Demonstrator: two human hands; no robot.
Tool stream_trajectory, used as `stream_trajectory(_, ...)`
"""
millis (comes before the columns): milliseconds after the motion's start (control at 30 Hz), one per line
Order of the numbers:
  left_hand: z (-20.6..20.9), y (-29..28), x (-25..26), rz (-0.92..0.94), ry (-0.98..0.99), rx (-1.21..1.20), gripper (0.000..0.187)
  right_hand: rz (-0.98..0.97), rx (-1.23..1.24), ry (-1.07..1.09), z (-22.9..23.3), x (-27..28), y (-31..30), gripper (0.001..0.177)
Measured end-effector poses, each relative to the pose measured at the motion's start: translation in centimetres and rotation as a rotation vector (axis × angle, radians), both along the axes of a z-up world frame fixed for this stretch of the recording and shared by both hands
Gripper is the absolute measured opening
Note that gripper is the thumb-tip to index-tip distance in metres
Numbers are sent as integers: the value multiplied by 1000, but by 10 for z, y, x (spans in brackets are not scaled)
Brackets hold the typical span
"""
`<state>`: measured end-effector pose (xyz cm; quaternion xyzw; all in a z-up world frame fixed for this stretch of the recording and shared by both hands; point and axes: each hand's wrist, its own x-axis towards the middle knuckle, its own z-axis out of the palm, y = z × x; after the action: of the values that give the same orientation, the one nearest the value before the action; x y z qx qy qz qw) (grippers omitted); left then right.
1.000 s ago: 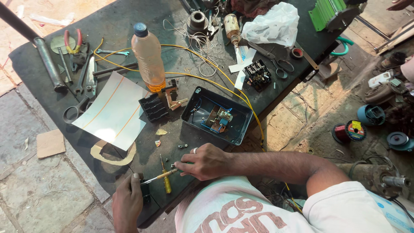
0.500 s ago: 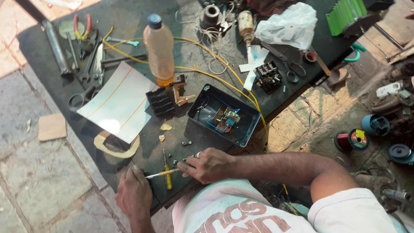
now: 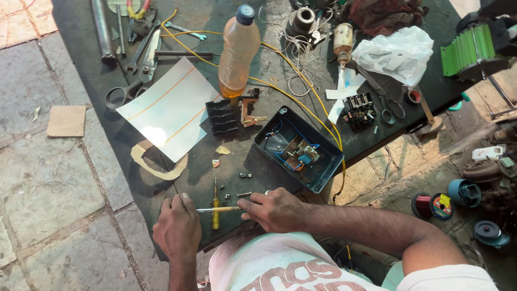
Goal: The person uses a screwdriver to disassemble a black electrical component, removes internal parts, and then reassembles it. They also use pliers to cut a wire and pour liquid from a bottle onto the pliers.
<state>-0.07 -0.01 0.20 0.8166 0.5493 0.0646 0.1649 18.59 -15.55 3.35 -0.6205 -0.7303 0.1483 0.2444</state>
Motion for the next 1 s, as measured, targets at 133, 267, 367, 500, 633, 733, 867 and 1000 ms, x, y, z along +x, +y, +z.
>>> stream_trajectory(133,3,2,0,15,-46,-29,34,46,-10,-59,-2,3,0,34)
stream_trajectory(267,3,1,-1,27,-27,-51,36,60,11,-39,-5,6,5,32)
stream_trajectory(367,3,1,0,12,-2,-49,36,69,-27,-29,-4,9,7,31)
stream_trajectory(500,1,1,1,-5,4,-12,35,65,-43,-34,-4,13,9,31)
stream_trajectory(633,-1,1,1,0,40,-54,35,76,-100,14,-5,16,12,32)
stream_trajectory(733,-2,-1,2,2,39,-12,35,65,-90,9,-4,18,13,32)
stream_trajectory(867,-7,-1,3,13,49,-36,34,37,-221,141,-3,23,18,32)
stream_trajectory(1000,-5,1,0,8,23,20,33,-37,-319,359,-2,24,24,33)
